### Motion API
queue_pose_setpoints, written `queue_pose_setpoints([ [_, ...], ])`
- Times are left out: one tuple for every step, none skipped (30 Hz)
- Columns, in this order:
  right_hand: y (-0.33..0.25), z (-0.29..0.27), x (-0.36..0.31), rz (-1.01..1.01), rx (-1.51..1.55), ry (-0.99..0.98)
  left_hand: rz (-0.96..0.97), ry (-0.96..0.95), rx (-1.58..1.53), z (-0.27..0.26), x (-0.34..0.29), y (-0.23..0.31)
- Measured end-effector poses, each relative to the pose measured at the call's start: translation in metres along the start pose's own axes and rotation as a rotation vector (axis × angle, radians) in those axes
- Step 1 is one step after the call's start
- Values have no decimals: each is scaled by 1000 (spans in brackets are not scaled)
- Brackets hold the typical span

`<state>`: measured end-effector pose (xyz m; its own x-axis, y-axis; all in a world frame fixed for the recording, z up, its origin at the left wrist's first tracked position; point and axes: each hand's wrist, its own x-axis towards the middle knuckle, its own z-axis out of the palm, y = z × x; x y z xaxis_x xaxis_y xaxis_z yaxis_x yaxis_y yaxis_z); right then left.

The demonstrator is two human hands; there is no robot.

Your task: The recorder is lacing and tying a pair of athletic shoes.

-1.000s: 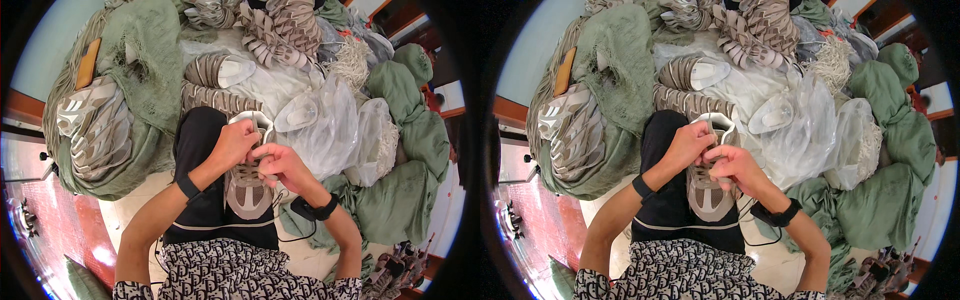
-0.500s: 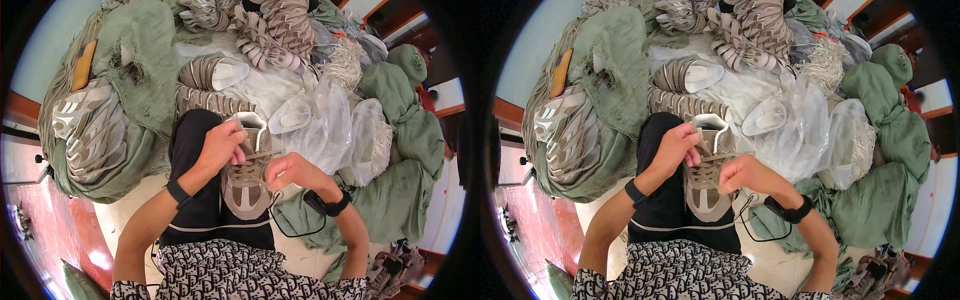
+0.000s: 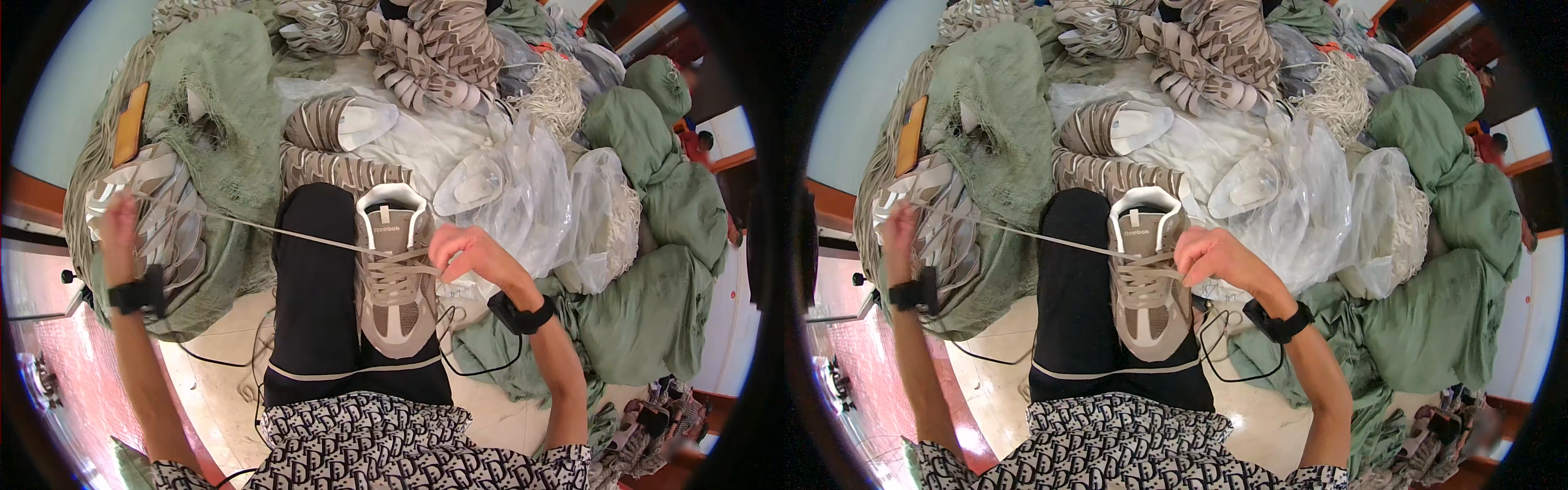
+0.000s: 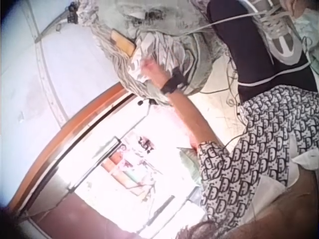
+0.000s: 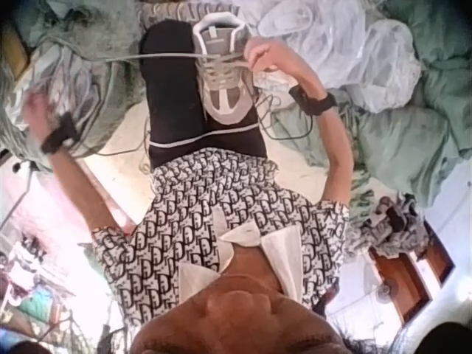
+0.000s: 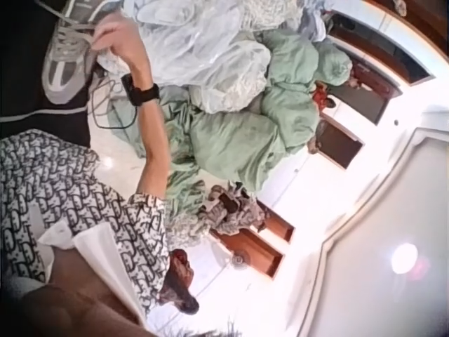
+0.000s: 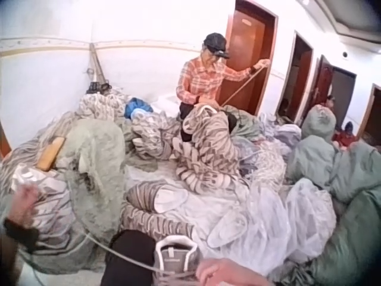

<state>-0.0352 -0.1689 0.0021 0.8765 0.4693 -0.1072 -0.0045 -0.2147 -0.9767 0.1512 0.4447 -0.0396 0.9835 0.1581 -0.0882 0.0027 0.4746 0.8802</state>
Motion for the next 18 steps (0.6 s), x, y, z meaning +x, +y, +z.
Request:
queue_pose_setpoints([
  [2, -1, 1, -118, -100, 3, -3, 110, -24, -26, 21, 28],
  [4, -1, 3, -86, -92, -28, 24, 56, 5, -46, 38, 56],
  [7, 0, 5, 28, -84, -42, 50, 147, 17, -60, 55, 76],
  [9, 1, 8, 156, -97, -67, 47, 59, 11, -70, 69, 89],
  [11, 2, 9, 139, -73, -58, 18, 57, 77, -77, 80, 99],
  [13, 3, 11, 166, -132, -28, 32, 114, 162, -83, 86, 104],
  [15, 5, 12, 172, -180, 1, -10, 58, 152, -90, 91, 104],
  [18, 6, 13, 190, -187, 3, -9, 13, 137, -96, 93, 102],
  [21, 8, 13, 185, -236, 46, -34, -80, 110, -102, 97, 99],
  [24, 10, 12, 209, -286, 99, -65, -75, 121, -112, 95, 98],
  [28, 11, 11, 190, -285, 97, 49, -75, 396, -120, 96, 99],
  [32, 14, 9, 173, -302, 166, 151, -55, 676, -128, 95, 101],
  [36, 16, 7, 156, -315, 237, 228, -8, 909, -135, 95, 105],
  [39, 18, 5, 162, -308, 245, 189, -17, 771, -140, 92, 111],
  [42, 19, 3, 158, -278, 288, 111, 146, 593, -143, 88, 115],
  [45, 19, 2, 150, -234, 326, 21, 451, 360, -141, 88, 117],
  [47, 19, -1, 143, -248, 331, 12, 374, 385, -137, 85, 117],
  [48, 18, -5, 196, -147, 426, -100, 217, 382, -129, 84, 114],
])
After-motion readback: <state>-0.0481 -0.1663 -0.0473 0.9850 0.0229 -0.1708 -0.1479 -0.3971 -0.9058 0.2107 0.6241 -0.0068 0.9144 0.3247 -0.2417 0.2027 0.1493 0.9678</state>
